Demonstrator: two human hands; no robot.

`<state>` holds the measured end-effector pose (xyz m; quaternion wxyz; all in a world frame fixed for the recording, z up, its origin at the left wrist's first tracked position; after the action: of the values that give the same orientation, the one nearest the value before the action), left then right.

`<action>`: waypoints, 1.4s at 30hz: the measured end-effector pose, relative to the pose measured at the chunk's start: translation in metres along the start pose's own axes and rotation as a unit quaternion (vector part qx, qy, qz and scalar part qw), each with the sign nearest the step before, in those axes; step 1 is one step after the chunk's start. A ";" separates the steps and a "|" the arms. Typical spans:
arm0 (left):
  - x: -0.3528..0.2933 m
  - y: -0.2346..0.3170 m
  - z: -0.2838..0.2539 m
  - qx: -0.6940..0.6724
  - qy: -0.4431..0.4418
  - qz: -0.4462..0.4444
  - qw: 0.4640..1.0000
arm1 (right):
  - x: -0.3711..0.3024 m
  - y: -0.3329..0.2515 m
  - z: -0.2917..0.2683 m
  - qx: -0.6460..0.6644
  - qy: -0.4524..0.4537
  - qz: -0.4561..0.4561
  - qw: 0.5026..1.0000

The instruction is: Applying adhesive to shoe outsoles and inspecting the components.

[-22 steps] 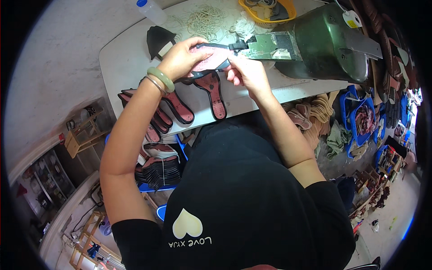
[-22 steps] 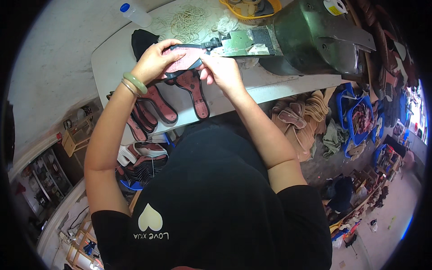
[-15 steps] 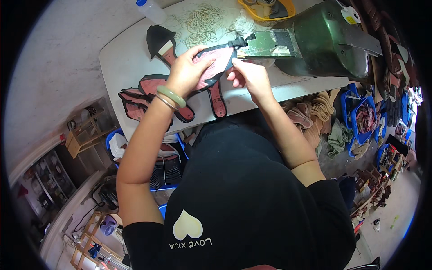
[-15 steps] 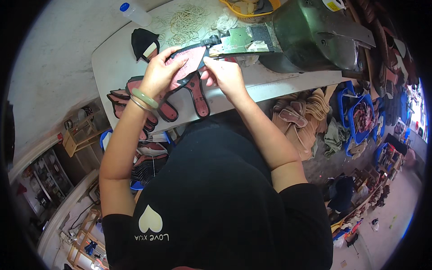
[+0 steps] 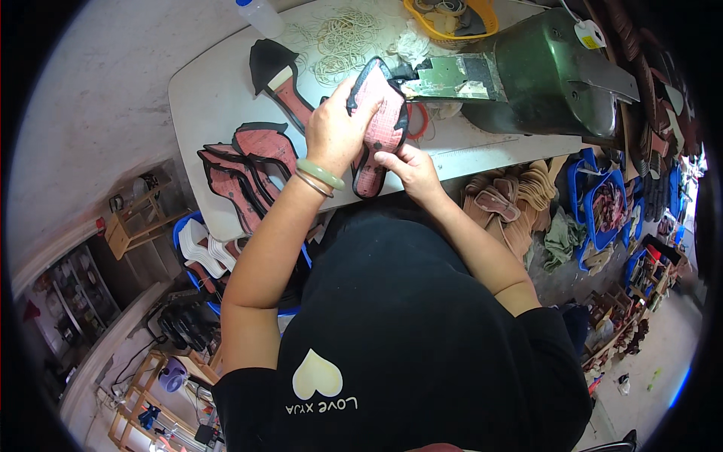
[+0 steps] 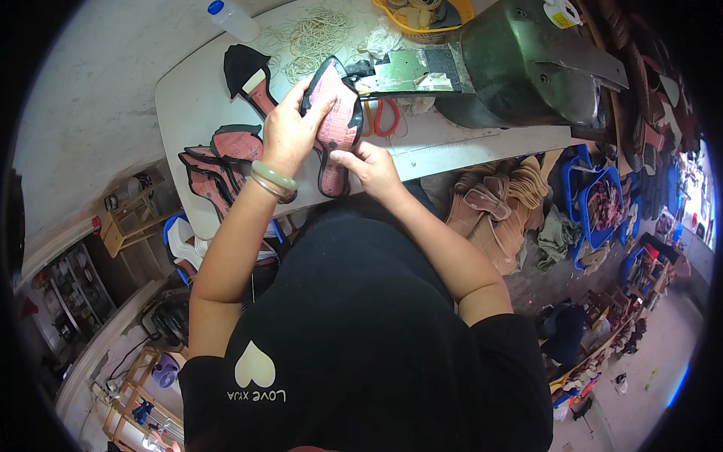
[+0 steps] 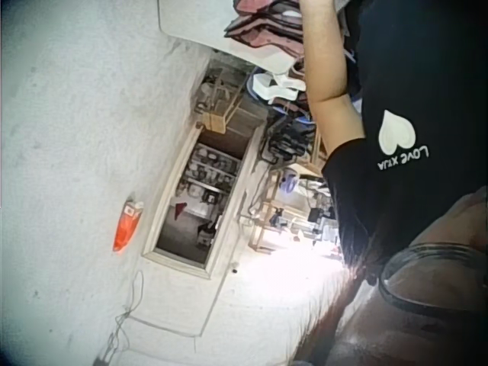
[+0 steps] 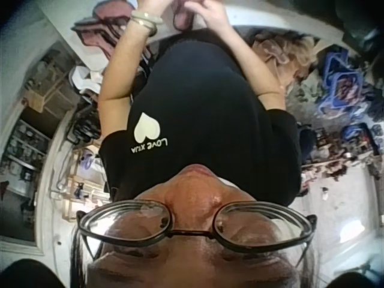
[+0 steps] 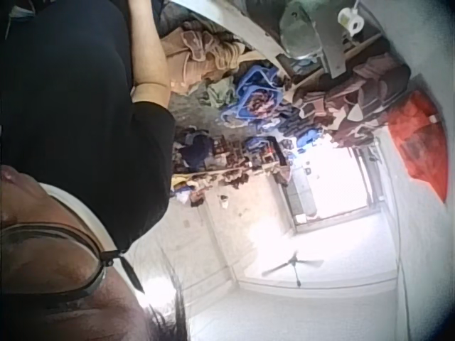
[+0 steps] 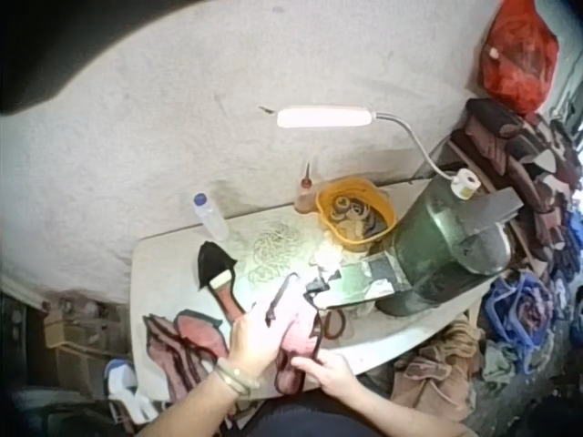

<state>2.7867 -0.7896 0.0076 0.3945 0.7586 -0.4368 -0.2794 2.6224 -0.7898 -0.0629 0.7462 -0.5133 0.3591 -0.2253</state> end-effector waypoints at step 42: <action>-0.097 -0.183 -0.035 0.090 0.257 -0.154 0.950 | 0.038 0.036 0.096 -0.508 -0.136 -0.164 0.835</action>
<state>2.8497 -0.6350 -0.1206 0.3753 0.8953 -0.2219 -0.0920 2.7195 -0.7449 -0.0872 0.3742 -0.8969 0.2284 -0.0578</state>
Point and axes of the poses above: each hand's wrist, its own x-axis towards the middle knuckle, its own z-axis out of the palm, y = z × x, the point moved 3 cm from there along x, towards the middle knuckle, and after that the axes turned 5 degrees about -x, right-handed, at the moved point
